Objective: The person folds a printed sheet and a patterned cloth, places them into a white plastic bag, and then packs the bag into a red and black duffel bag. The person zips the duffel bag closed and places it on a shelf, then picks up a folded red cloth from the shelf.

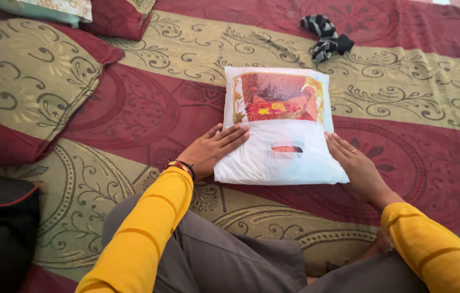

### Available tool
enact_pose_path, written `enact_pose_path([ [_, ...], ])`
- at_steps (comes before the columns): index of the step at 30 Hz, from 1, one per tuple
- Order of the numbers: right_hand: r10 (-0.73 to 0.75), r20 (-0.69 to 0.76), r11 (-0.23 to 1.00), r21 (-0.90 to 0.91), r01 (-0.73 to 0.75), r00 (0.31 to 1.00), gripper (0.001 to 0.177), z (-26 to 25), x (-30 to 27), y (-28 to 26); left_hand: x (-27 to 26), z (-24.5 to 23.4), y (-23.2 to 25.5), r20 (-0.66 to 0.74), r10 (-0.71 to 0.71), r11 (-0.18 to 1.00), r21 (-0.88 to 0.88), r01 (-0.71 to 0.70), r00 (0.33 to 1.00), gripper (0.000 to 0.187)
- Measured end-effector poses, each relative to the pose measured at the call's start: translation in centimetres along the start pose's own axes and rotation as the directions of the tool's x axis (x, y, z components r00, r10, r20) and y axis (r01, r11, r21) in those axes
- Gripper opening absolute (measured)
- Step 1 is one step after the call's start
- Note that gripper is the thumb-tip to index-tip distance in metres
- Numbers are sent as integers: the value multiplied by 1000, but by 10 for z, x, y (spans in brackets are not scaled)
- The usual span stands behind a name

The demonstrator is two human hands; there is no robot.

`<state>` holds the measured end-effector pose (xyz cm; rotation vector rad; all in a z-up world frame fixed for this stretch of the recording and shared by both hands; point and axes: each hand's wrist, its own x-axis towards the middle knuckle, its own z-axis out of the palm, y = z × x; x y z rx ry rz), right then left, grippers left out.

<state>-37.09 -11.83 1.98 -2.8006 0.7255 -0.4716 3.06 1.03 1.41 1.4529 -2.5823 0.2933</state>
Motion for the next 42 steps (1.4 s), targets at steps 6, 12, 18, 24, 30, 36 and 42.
enact_pose_path([
  [6,49,-278,993,115,-17,959,53,-23,6,-13,8,-22,14,-226,-254,904,-401,148,940,70],
  [12,114,-490,935,348,74,864,39,-74,29,-35,33,-67,18,-489,-446,805,-586,97,749,44],
  [18,296,-609,911,412,-26,736,44,-128,57,-25,83,-140,16,-428,-736,636,-702,319,525,40],
  [24,694,-285,583,761,-284,662,53,-115,72,-7,101,-116,10,-392,-844,536,-655,533,366,53],
  [30,873,129,212,768,-604,470,64,-44,72,25,104,4,-17,82,-962,165,-589,791,262,58],
  [36,894,291,121,573,-811,339,76,28,73,82,104,123,-44,206,-957,68,-527,847,205,61],
  [42,917,208,198,500,-843,340,65,55,67,99,108,118,-30,299,-952,-102,-514,852,66,55],
])
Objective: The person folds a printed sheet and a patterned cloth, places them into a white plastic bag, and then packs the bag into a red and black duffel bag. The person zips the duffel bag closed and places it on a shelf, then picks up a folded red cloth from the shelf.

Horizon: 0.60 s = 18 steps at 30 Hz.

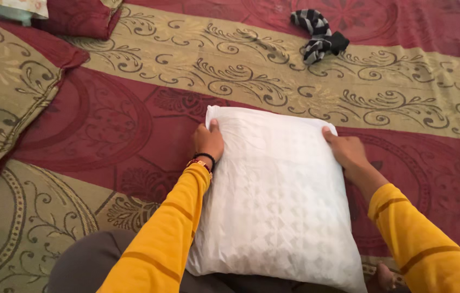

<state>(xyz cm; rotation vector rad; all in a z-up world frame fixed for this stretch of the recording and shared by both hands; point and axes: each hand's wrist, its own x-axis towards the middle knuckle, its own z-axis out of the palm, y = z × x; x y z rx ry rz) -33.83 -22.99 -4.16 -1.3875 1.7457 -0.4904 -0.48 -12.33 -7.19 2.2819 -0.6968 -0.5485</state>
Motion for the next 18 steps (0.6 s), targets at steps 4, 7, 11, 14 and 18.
enact_pose_path([
  [4,-515,-322,846,-340,410,795,53,-15,-16,-29,-27,-53,42,-42,60,997,42,-58,997,62],
  [7,-767,-368,639,-361,679,526,47,-27,-38,-73,-41,-83,71,-211,427,895,236,-379,879,55],
  [11,-776,-193,630,-292,720,601,33,15,-77,-113,-72,-36,103,-64,705,617,547,-566,707,54],
  [14,-787,-71,599,-332,729,613,30,64,-99,-105,-96,3,89,85,771,551,408,-728,631,56],
  [18,-729,131,556,-461,692,672,49,68,-107,-66,-90,-16,45,273,731,545,317,-776,625,63],
])
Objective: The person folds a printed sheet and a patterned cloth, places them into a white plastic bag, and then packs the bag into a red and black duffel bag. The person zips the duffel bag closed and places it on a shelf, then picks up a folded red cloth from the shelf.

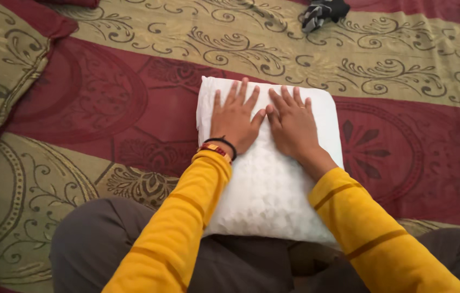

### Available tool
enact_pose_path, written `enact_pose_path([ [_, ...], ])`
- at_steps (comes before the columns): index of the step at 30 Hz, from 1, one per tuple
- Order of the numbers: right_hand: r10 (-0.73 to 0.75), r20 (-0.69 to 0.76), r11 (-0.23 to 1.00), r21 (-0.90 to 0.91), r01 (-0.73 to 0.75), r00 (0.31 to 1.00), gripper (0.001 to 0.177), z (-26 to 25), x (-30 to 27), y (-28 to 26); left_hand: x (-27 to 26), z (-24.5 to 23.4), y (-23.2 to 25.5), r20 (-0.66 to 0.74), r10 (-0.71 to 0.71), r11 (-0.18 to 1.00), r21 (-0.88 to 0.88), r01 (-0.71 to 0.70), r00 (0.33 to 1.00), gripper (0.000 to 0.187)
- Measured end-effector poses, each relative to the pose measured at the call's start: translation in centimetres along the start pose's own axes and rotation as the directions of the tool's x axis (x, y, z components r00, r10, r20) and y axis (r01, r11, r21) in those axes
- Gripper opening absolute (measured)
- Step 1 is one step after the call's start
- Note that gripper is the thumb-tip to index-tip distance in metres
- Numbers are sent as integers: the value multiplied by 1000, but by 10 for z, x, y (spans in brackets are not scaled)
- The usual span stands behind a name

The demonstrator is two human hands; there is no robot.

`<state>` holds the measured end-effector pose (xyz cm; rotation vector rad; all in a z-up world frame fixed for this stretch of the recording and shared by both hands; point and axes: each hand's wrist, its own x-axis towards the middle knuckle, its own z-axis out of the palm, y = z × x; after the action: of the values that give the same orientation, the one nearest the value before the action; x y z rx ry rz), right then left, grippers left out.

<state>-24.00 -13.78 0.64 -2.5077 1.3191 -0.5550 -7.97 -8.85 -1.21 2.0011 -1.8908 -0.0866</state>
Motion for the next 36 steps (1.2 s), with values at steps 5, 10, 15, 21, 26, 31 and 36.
enact_pose_path([
  [5,127,122,983,-146,-109,984,63,-13,-10,27,-15,-27,-21,99,-162,986,-12,164,982,77],
  [10,301,131,954,-23,-300,945,68,-30,-47,65,-47,-38,-36,133,-286,955,-39,294,949,80],
  [15,294,-63,949,-99,-299,954,64,-50,-51,58,-42,-50,-27,48,-298,946,148,288,953,72],
  [21,11,-104,998,62,-5,995,54,-26,-43,-5,-26,-12,45,-119,-80,997,-10,80,990,66],
  [26,32,-28,999,-36,-33,999,56,-9,-59,-25,-52,-6,47,-169,-98,994,35,105,981,64],
  [31,148,16,984,-105,-146,989,70,-23,-72,-12,-65,-27,33,-107,-217,976,10,219,970,84],
  [36,327,17,944,-44,-326,945,80,-31,-96,10,-88,-36,10,-73,-327,945,-56,324,942,89],
])
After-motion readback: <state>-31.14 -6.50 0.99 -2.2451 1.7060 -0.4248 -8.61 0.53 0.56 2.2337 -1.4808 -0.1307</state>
